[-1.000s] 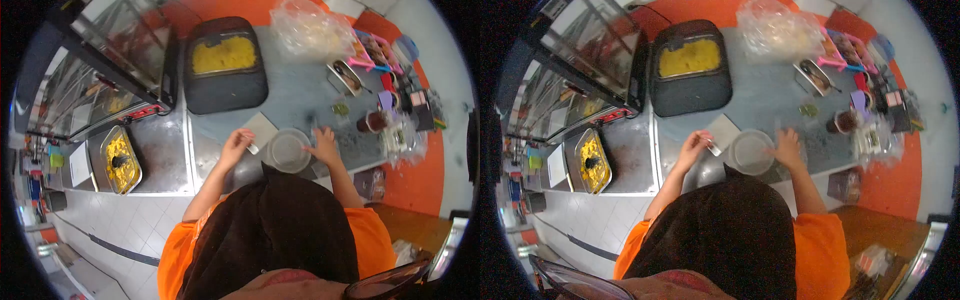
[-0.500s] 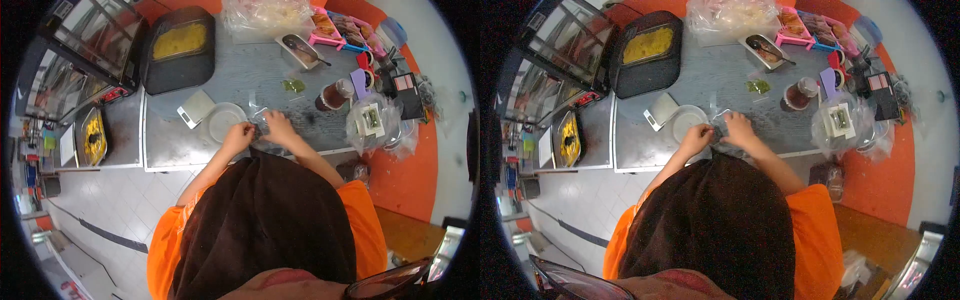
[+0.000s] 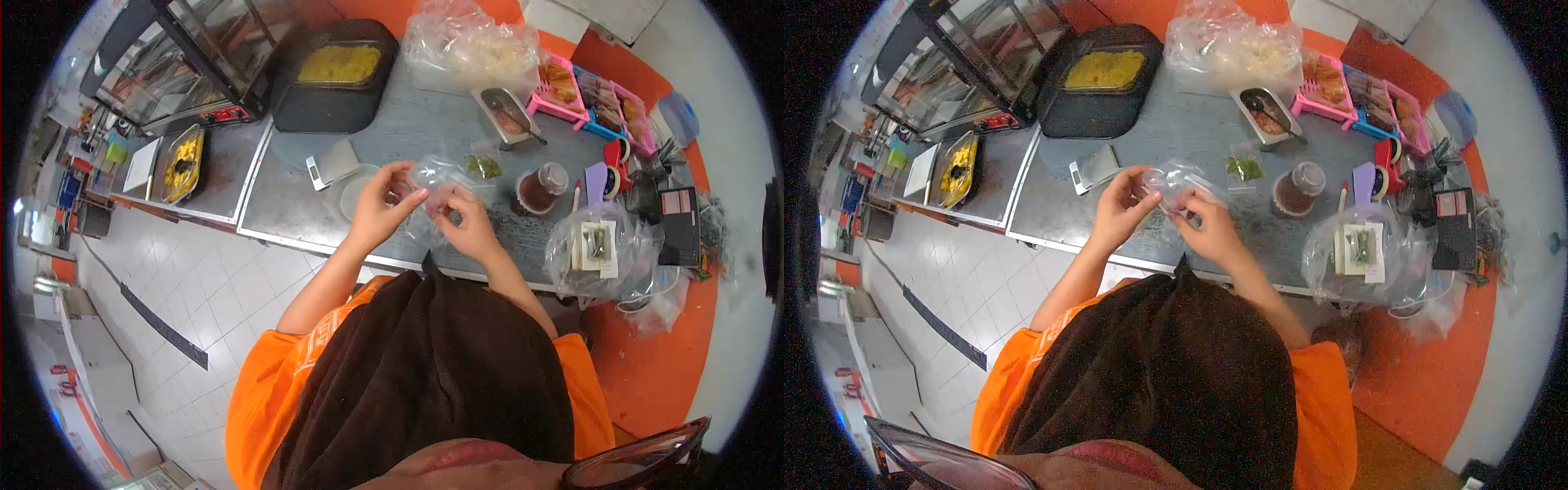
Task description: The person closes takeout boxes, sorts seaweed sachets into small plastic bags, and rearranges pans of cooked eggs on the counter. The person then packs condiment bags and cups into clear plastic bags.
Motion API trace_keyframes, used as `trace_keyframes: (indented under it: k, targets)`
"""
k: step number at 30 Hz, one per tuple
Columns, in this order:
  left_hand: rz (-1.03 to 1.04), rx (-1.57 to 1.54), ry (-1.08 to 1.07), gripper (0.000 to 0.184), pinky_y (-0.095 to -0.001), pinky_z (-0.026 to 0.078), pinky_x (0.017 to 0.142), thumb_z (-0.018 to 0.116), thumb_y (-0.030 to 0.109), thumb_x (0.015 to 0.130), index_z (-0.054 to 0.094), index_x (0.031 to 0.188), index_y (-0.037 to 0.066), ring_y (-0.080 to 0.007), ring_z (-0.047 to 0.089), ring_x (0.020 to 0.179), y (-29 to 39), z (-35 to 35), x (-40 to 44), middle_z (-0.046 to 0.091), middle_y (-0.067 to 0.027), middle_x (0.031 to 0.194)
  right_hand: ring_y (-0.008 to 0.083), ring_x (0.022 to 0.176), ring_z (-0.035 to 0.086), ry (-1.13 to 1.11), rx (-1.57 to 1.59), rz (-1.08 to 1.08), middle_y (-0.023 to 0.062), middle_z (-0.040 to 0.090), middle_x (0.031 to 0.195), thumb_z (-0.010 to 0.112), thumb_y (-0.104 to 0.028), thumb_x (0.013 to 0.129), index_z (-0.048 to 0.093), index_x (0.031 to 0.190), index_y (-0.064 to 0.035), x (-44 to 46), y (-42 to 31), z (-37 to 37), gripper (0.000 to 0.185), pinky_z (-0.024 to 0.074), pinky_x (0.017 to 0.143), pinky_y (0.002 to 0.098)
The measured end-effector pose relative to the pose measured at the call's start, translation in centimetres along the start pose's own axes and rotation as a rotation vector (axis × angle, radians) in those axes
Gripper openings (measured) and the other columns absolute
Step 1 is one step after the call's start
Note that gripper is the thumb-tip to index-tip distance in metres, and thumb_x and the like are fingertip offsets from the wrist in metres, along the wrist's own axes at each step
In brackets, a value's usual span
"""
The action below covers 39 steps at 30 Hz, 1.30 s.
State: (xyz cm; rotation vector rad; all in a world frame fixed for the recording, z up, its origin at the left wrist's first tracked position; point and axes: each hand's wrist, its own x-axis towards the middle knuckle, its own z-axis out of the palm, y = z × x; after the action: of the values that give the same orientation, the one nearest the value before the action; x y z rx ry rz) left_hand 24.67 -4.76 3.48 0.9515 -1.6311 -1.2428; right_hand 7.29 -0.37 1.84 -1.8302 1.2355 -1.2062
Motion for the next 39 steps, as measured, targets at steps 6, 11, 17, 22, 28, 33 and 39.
trace_keyframes:
  k: [6, 11, 17, 22, 28, 33, 39]
  targets:
    - [0.042, 0.091, -0.076, 0.024, -0.0201, 0.044, 0.066, 0.064, 0.008, 0.081, 0.053, 0.101, 0.001, -0.0063, 0.052, 0.079, 1.7, 0.6, -1.4, 0.056, -0.0012, 0.088, 0.0184, 0.081, 0.052, -0.015, 0.227, -0.092, 0.0105, 0.051, 0.091, 0.055, -0.006, 0.078, 0.060, 0.089, -0.0010, -1.1, -1.6, -1.8, 0.013, 0.0422, 0.072, 0.0285]
    - [0.023, -0.056, -0.043, 0.010, -0.0210, 0.043, 0.062, 0.062, 0.011, 0.083, 0.057, 0.084, 0.002, -0.0063, 0.052, 0.070, 2.3, 1.3, -3.9, 0.055, 0.0008, 0.074, 0.0170, 0.081, 0.052, 0.035, -0.258, -0.330, 0.0087, 0.052, 0.085, 0.056, -0.012, 0.080, 0.057, 0.091, -0.0010, -2.2, -4.1, 0.0, 0.016, 0.0408, 0.072, 0.0262]
    - [0.388, 0.393, 0.084, 0.020, -0.0259, 0.038, 0.054, 0.072, 0.014, 0.073, 0.057, 0.072, 0.000, -0.0114, 0.048, 0.059, 4.2, -2.0, -6.1, 0.054, -0.0049, 0.064, 0.0063, 0.067, 0.048, -0.021, 0.414, 0.157, 0.0007, 0.054, 0.076, 0.056, -0.019, 0.087, 0.057, 0.086, -0.0007, -2.8, -6.9, 1.0, 0.018, 0.0395, 0.059, 0.0213]
    - [0.328, 0.479, 0.180, 0.030, -0.0311, 0.038, 0.052, 0.074, 0.017, 0.068, 0.051, 0.064, -0.002, -0.0235, 0.049, 0.055, 5.2, -5.6, -9.9, 0.049, -0.0102, 0.059, 0.0054, 0.065, 0.048, 0.075, 0.577, 0.210, 0.0014, 0.055, 0.073, 0.053, -0.017, 0.089, 0.058, 0.084, -0.0006, -2.3, -10.2, 5.1, 0.018, 0.0402, 0.055, 0.0209]
    - [0.372, 0.506, 0.466, 0.020, -0.0276, 0.042, 0.063, 0.066, 0.013, 0.076, 0.054, 0.086, 0.001, -0.0161, 0.053, 0.072, 4.3, -11.4, -16.0, 0.054, -0.0097, 0.079, 0.0079, 0.068, 0.050, 0.145, 1.137, 0.227, 0.0046, 0.057, 0.080, 0.052, -0.009, 0.088, 0.058, 0.088, -0.0011, -3.0, -13.2, 13.9, 0.010, 0.0454, 0.060, 0.0238]
    - [0.457, 0.704, 0.425, 0.024, -0.0311, 0.044, 0.073, 0.063, 0.007, 0.073, 0.051, 0.093, 0.000, -0.0246, 0.053, 0.084, 8.1, -16.3, -23.3, 0.048, -0.0125, 0.096, 0.0094, 0.077, 0.051, -0.126, 0.869, 0.220, 0.0036, 0.054, 0.093, 0.051, 0.003, 0.082, 0.057, 0.095, 0.0021, -4.6, -17.2, 19.8, 0.014, 0.0478, 0.065, 0.0244]
    - [0.240, 0.556, 0.449, 0.025, -0.0273, 0.045, 0.064, 0.067, 0.005, 0.071, 0.053, 0.092, 0.002, -0.0197, 0.055, 0.073, 6.0, -19.1, -29.4, 0.053, -0.0105, 0.085, 0.0083, 0.078, 0.051, -0.350, 0.694, 0.114, 0.0014, 0.051, 0.088, 0.049, 0.007, 0.079, 0.058, 0.092, 0.0033, -7.8, -17.1, 25.3, 0.016, 0.0439, 0.067, 0.0199]
